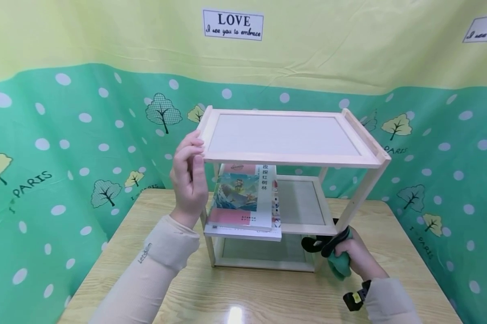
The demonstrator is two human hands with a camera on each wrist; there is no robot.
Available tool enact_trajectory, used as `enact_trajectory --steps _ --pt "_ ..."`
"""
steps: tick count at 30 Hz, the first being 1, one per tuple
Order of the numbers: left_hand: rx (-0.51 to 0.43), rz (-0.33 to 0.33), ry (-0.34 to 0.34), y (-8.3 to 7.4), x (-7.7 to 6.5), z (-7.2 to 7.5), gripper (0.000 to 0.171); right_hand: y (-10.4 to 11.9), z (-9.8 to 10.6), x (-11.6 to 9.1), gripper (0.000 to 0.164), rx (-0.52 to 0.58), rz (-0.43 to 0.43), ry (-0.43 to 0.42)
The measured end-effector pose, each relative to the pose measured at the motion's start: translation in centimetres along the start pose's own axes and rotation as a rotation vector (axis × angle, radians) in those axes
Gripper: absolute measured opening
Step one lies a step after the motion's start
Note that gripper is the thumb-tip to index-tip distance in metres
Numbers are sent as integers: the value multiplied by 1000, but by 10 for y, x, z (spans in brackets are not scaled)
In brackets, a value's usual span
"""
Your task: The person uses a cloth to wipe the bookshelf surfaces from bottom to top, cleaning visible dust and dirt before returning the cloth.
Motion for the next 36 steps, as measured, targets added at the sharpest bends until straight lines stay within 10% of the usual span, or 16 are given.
enact_trajectory --steps 12,36 --pt "7 2 -3 -1 0 1 15 -4 0 -8 66 2 -87 -273" --pt "-2 2 -12 -2 0 1 12 -24 -13 -16 63 49 -24 -419"
Point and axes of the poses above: each hand's wrist, its own x-axis towards the middle knuckle, its own z-axis out of the back of the hand, y = z × x, the point moved 8 cm from there along x, towards the middle knuckle, and after that the axes turned 12 degrees about -x, right-handed, at the moved point
